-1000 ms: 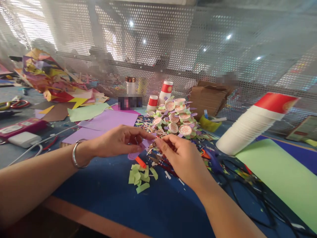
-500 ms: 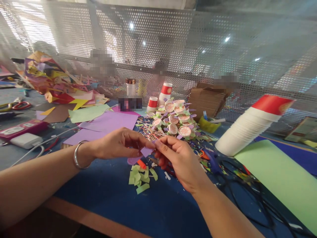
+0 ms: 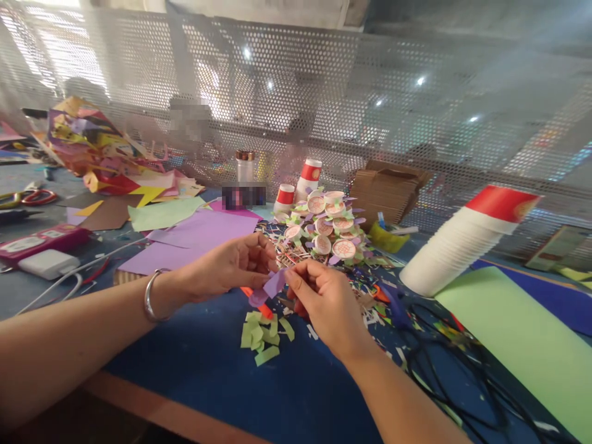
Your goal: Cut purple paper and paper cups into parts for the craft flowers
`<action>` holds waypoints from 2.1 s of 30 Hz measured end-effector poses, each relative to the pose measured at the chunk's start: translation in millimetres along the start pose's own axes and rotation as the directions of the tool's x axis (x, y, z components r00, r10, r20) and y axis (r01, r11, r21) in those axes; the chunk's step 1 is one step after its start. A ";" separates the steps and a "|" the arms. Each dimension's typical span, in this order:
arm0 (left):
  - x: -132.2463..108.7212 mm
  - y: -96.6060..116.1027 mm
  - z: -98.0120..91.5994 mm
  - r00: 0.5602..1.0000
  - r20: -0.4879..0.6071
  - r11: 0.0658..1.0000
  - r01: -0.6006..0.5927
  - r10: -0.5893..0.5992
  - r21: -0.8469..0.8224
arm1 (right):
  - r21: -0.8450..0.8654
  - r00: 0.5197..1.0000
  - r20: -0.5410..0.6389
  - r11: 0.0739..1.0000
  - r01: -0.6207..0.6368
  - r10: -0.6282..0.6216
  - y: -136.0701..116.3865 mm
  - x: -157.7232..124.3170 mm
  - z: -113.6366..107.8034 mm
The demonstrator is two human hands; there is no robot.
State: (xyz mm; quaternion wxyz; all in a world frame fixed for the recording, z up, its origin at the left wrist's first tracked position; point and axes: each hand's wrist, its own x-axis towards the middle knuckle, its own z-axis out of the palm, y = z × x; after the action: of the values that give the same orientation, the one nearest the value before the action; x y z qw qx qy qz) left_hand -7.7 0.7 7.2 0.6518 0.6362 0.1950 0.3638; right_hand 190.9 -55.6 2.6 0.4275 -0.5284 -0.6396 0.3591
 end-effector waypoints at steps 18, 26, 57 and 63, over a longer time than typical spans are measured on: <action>-1.0 -4.4 3.5 0.993 -0.082 0.987 -0.069 0.081 0.145 | 0.076 1.000 0.004 0.997 -0.029 0.028 -1.5 -0.9 3.2; -4.5 -0.2 9.6 0.983 -0.054 0.956 -0.156 0.174 0.248 | 0.208 0.987 0.095 0.967 -0.146 0.129 -5.1 -1.2 4.2; 10.6 -3.5 -26.0 0.995 -0.050 0.906 0.099 -0.086 0.412 | -0.172 0.994 0.014 0.979 0.110 -0.109 6.4 9.1 -8.4; 10.1 -5.0 -20.2 0.999 0.029 0.930 0.025 -0.038 0.367 | -0.120 0.997 0.037 0.990 0.078 -0.074 4.5 9.1 -6.7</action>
State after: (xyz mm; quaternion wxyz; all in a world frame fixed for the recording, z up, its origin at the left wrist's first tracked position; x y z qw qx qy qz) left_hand -14.4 22.3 2.2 0.5309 0.7498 0.2579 0.2990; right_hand 198.1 -45.8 2.5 0.3975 -0.5228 -0.6868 0.3114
